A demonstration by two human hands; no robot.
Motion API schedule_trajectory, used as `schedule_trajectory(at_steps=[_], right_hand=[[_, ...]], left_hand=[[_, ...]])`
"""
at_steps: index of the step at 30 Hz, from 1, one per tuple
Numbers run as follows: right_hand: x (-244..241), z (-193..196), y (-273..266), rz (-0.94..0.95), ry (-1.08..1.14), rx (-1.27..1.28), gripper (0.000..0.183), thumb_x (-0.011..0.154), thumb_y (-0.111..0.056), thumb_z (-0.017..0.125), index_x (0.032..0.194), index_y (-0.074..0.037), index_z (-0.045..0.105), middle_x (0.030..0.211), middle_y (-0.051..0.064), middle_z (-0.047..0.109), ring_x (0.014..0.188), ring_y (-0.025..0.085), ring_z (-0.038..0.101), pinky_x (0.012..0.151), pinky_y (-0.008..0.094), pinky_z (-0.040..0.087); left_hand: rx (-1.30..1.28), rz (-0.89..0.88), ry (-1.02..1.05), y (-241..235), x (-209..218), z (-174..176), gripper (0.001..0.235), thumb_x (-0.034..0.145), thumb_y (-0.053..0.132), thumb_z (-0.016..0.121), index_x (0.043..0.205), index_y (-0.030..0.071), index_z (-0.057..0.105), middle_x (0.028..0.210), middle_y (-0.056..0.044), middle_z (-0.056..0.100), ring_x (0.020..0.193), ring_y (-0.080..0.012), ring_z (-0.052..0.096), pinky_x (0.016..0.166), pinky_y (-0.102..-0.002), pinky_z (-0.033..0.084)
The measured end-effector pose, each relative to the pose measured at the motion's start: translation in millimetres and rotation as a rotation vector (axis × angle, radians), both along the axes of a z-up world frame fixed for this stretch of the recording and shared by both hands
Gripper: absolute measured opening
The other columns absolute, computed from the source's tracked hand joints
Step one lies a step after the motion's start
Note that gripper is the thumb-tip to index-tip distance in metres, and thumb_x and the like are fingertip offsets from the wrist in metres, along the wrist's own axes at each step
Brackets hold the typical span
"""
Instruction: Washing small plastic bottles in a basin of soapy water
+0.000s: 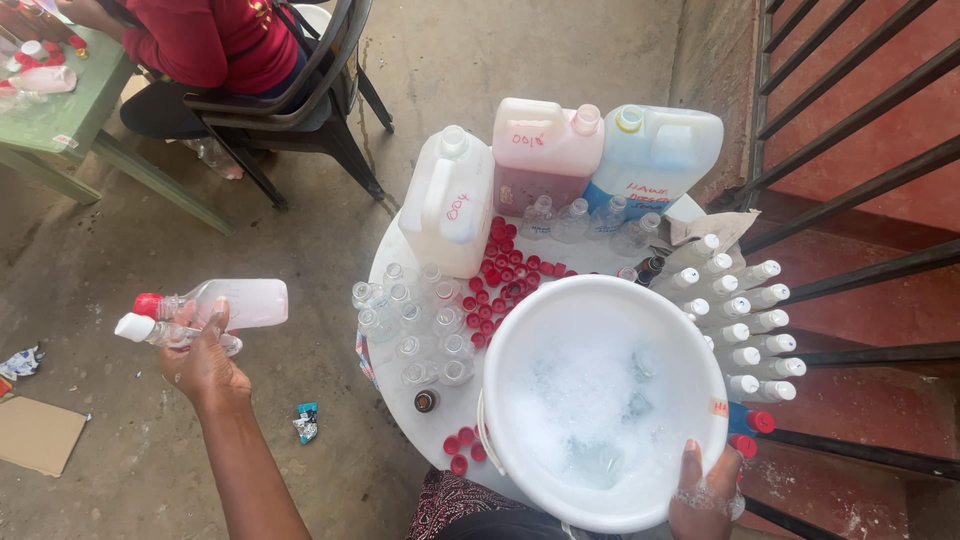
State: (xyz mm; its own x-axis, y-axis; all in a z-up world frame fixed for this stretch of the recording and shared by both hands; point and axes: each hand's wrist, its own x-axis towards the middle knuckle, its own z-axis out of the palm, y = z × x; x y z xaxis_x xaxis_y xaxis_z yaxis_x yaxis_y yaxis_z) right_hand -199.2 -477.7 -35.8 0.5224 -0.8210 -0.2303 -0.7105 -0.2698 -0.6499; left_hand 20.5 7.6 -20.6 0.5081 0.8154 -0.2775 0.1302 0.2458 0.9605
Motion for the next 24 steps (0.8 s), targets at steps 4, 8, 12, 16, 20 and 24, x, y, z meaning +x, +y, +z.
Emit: schedule_trajectory(at_steps=[4, 8, 12, 16, 20, 24], right_hand=[[-1, -2, 0, -0.005, -0.01, -0.017, 0.047, 0.093, -0.028, 0.048, 0.131, -0.001, 0.043, 0.113, 0.025, 0.058, 0.099, 0.043, 0.055, 0.084, 0.05, 0.043], [-3, -8, -2, 0.011, -0.036, -0.034, 0.046, 0.093, -0.029, 0.048, 0.13, -0.001, 0.045, 0.112, 0.024, 0.06, 0.099, 0.042, 0.056, 0.083, 0.05, 0.043], [-3, -7, -3, 0.019, -0.039, -0.037, 0.048, 0.092, -0.029, 0.048, 0.132, -0.003, 0.044, 0.113, 0.024, 0.061, 0.099, 0.042, 0.057, 0.083, 0.05, 0.043], [-4, -7, -2, 0.012, -0.003, -0.05, 0.046, 0.093, -0.032, 0.047, 0.128, -0.002, 0.046, 0.109, 0.023, 0.061, 0.096, 0.042, 0.057, 0.081, 0.05, 0.044], [-2, -2, -1, 0.009, 0.017, -0.029, 0.046, 0.093, -0.033, 0.047, 0.126, -0.001, 0.046, 0.109, 0.023, 0.061, 0.097, 0.041, 0.056, 0.08, 0.05, 0.044], [-5, -8, -3, 0.014, 0.007, -0.036, 0.045, 0.094, -0.034, 0.047, 0.124, 0.0, 0.047, 0.107, 0.022, 0.061, 0.094, 0.041, 0.057, 0.079, 0.049, 0.044]], left_hand=[[0.009, -0.004, -0.003, 0, 0, -1, 0.038, 0.068, 0.01, 0.082, 0.101, 0.017, 0.064, 0.105, 0.003, 0.069, 0.079, -0.0039, 0.065, 0.048, -0.017, 0.038], [0.029, -0.016, -0.006, 1, 2, -5, 0.038, 0.068, 0.01, 0.082, 0.101, 0.016, 0.064, 0.102, 0.003, 0.069, 0.072, -0.0028, 0.062, 0.047, -0.017, 0.038], [0.034, -0.023, -0.014, -2, 4, -8, 0.037, 0.068, 0.01, 0.082, 0.1, 0.015, 0.064, 0.106, 0.002, 0.069, 0.077, -0.0044, 0.065, 0.047, -0.017, 0.039], [0.031, -0.03, 0.007, -4, 3, -6, 0.036, 0.067, 0.011, 0.081, 0.1, 0.016, 0.065, 0.105, 0.003, 0.068, 0.076, -0.004, 0.063, 0.047, -0.017, 0.038], [0.043, -0.041, 0.018, -4, 4, -9, 0.037, 0.067, 0.012, 0.082, 0.099, 0.018, 0.065, 0.109, 0.004, 0.068, 0.08, -0.004, 0.065, 0.047, -0.017, 0.038], [0.055, -0.038, 0.025, -3, 7, -12, 0.037, 0.067, 0.012, 0.081, 0.1, 0.017, 0.065, 0.107, 0.006, 0.068, 0.079, -0.0035, 0.065, 0.048, -0.016, 0.04]])
